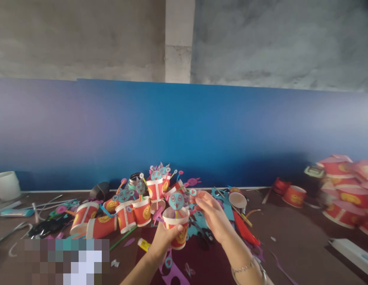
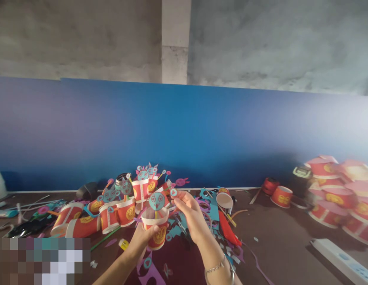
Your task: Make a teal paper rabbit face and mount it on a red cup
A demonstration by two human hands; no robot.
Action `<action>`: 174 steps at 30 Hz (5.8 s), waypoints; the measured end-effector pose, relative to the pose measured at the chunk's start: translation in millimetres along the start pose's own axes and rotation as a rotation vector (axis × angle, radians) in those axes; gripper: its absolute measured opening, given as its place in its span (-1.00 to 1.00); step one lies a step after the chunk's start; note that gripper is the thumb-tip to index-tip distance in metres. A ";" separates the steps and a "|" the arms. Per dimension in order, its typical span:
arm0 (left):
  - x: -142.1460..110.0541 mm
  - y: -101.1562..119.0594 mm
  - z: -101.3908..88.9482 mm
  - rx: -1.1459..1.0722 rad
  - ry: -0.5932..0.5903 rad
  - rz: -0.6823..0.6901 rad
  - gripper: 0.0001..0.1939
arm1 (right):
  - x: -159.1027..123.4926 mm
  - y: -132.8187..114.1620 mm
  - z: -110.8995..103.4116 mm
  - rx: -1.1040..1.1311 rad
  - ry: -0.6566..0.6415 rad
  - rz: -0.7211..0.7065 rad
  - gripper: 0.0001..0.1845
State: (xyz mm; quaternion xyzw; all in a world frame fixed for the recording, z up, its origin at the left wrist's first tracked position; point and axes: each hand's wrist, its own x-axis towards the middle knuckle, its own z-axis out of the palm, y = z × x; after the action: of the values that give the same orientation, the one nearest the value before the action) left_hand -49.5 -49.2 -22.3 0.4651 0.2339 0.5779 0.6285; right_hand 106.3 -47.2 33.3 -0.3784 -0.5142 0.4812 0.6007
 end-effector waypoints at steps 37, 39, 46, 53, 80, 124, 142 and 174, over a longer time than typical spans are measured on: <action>-3.1 0.9 6.6 -0.083 0.131 0.035 -0.31 | 5.8 7.5 -8.2 -0.419 0.101 0.056 -0.86; -3.1 0.1 6.5 -0.084 0.135 0.033 -0.31 | 5.6 7.3 -7.4 -0.406 0.112 0.058 -0.86; -3.3 3.2 9.1 -0.092 0.137 0.036 -0.34 | 5.9 8.8 -4.8 -0.356 0.122 0.038 -0.89; -3.3 5.9 8.0 -0.068 0.122 0.057 -0.36 | 6.1 12.8 -4.6 -0.297 0.106 0.074 -0.80; -2.2 3.1 3.7 -0.043 0.077 0.057 -0.38 | 1.4 4.1 6.9 -0.232 0.068 0.148 -0.84; -2.0 4.3 -0.6 -0.006 0.032 0.025 -0.36 | -1.9 2.4 -12.7 -0.551 -0.171 0.028 -0.55; -5.0 1.9 -2.3 0.034 -0.357 -0.112 -0.32 | -6.8 -8.5 7.0 -0.515 -0.120 -0.039 -0.93; 5.1 -8.6 0.8 -0.006 0.143 0.059 -0.37 | 0.7 6.4 -9.5 -0.235 -0.085 0.207 -0.33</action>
State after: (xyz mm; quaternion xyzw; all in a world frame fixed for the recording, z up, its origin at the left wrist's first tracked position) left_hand -43.4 -43.8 -28.1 0.4274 0.2624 0.6287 0.5943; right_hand 114.4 -44.6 25.6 -0.4761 -0.5502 0.4928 0.4773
